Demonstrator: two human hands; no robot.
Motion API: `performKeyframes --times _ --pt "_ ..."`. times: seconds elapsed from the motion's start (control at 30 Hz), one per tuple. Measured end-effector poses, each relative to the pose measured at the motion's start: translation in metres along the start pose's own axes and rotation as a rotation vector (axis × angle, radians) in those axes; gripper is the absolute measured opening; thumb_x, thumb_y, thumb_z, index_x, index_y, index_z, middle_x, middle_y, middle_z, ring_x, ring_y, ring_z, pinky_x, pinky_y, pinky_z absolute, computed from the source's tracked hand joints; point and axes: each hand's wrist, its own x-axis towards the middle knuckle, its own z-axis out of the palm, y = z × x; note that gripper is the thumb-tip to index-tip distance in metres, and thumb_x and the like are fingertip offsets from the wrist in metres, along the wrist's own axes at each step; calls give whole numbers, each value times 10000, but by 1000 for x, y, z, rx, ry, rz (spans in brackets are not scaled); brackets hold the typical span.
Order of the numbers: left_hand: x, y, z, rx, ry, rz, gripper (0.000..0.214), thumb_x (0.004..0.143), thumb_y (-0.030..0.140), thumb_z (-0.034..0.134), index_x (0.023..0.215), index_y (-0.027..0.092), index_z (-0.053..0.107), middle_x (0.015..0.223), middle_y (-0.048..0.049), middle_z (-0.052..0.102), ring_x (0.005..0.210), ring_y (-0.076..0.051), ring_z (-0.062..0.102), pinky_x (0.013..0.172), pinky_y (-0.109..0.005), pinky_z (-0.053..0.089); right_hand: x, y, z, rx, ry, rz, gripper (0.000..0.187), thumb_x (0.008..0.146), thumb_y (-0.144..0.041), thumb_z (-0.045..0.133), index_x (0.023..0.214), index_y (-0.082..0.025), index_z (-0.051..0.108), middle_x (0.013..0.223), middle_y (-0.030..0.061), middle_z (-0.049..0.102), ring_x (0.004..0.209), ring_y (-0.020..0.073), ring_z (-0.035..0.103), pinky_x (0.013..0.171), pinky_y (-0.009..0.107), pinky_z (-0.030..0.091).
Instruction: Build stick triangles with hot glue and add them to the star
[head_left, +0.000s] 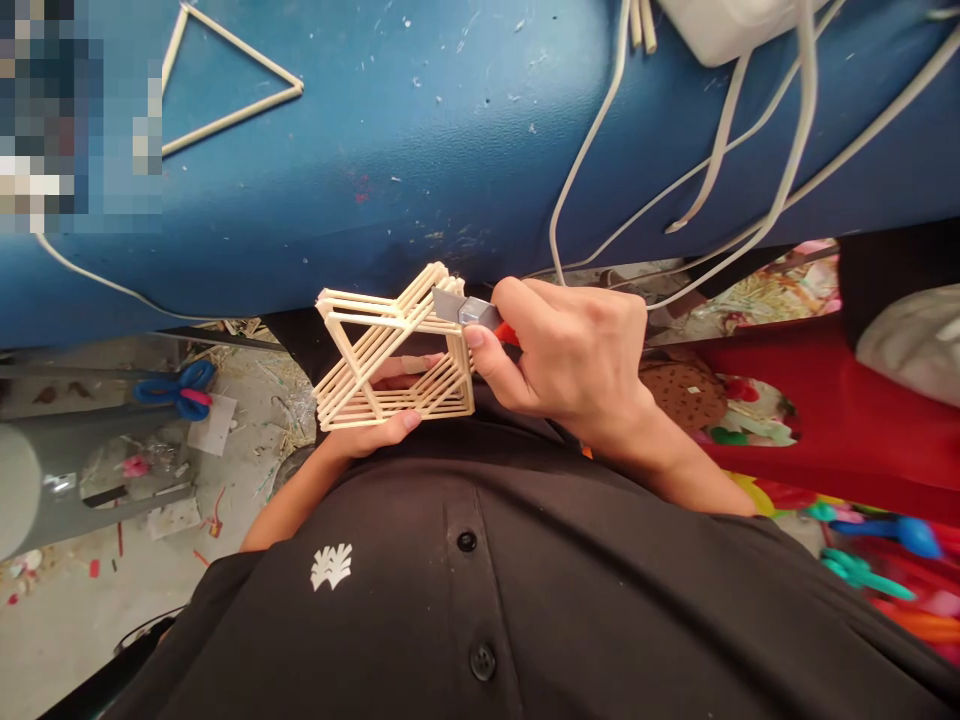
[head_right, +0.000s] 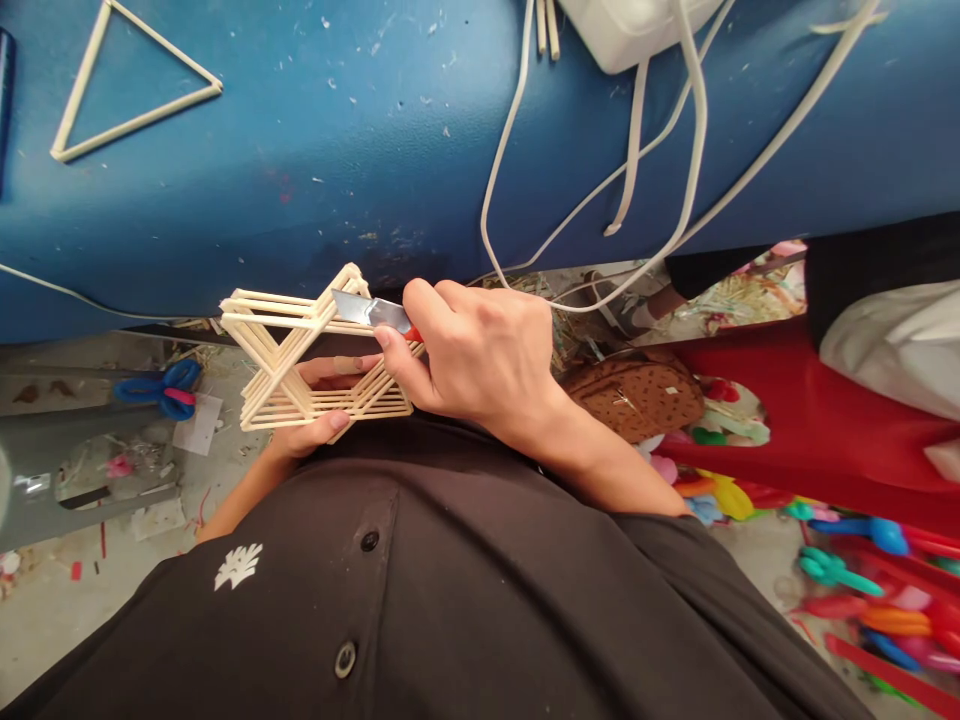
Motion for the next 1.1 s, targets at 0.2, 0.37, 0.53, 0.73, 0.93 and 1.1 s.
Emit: performKeyframes --times 0.2,0.37,0.53,0.73,0.93,1.1 --pt "0 -8 -2 -82 -7 23 600 822 502 915 1349 241 793 1393 -140 800 1266 -404 789 1094 -554 674 1 4 -3 -73 39 -40 513 1071 -572 403 795 -207 634 610 37 529 574 162 437 623 373 160" --pt "1 -15 -5 -116 14 26 601 796 519 922 1309 223 818 1373 -160 805 1232 -425 799 1069 -579 680 5 10 -8 -94 7 -55 487 1050 -568 434 788 -209 636 590 29 523 558 161 425 619 375 138" --pt "7 -12 -2 -161 43 -42 603 721 535 950 1227 224 846 1236 -141 852 1169 -421 821 1065 -597 677 8 10 -9 -118 -40 -21 502 1029 -618 454 770 -215 604 605 27 535 549 149 415 624 367 126" --pt "1 -9 -4 -227 69 -54 551 678 440 961 1153 178 866 1166 -140 866 1067 -382 843 977 -493 706 16 65 -14 -319 199 320 532 1012 -651 482 729 -208 564 576 20 460 542 107 293 671 376 148" --pt "4 -6 5 -352 77 -98 523 711 374 938 1191 188 848 1147 -129 870 926 -348 860 841 -461 733 6 82 -38 -43 287 183 521 1036 -619 408 678 -260 290 564 -7 348 555 115 182 635 396 194" --pt "11 9 19 -367 85 -123 519 719 409 945 1175 182 844 1078 -122 877 907 -327 864 794 -414 734 10 44 -35 196 42 -43 329 1035 -484 388 802 -253 418 637 -6 461 550 139 336 616 340 279"
